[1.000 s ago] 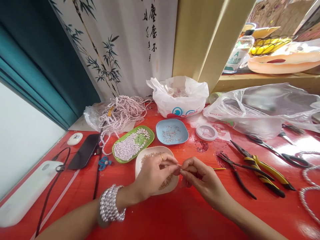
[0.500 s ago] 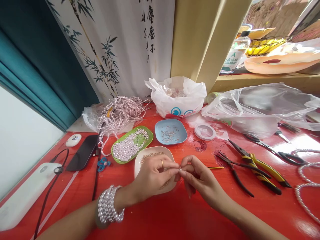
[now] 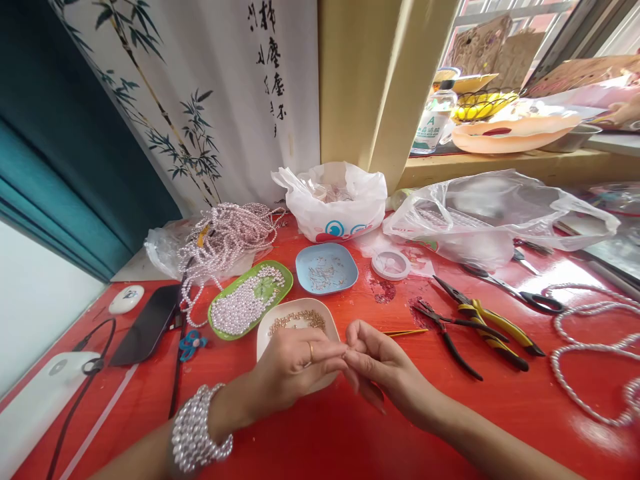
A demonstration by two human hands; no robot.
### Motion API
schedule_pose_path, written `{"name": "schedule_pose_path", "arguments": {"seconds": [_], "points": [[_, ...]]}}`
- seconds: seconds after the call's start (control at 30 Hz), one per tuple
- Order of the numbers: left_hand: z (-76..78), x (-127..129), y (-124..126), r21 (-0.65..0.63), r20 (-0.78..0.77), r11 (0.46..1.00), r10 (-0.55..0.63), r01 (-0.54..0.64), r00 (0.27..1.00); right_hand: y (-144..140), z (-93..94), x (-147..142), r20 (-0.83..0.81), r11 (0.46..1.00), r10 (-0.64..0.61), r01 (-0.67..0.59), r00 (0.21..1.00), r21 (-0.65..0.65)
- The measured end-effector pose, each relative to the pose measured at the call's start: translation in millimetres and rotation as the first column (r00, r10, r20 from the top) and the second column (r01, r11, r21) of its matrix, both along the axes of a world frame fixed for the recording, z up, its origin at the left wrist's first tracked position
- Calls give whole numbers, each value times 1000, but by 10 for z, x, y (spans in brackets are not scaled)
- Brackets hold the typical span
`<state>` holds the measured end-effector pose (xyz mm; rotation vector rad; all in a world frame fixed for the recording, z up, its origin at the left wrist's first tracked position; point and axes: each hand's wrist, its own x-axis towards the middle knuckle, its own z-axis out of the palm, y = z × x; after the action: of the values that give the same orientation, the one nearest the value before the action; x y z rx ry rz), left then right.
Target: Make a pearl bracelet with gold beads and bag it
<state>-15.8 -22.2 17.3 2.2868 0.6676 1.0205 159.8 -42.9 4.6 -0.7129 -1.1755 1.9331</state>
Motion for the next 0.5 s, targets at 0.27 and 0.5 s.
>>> {"name": "schedule_pose_path", "arguments": {"seconds": [0.27,0.5], "points": [[-1,34,-96,107,-17,988,-112,113,994,-219,91,41,-110,974,-10,-15,994,-226],[-72,128,-231,291,-71,954,-52,70,996,-421,48,46,-73,923,-130,94,989,-373]]}}
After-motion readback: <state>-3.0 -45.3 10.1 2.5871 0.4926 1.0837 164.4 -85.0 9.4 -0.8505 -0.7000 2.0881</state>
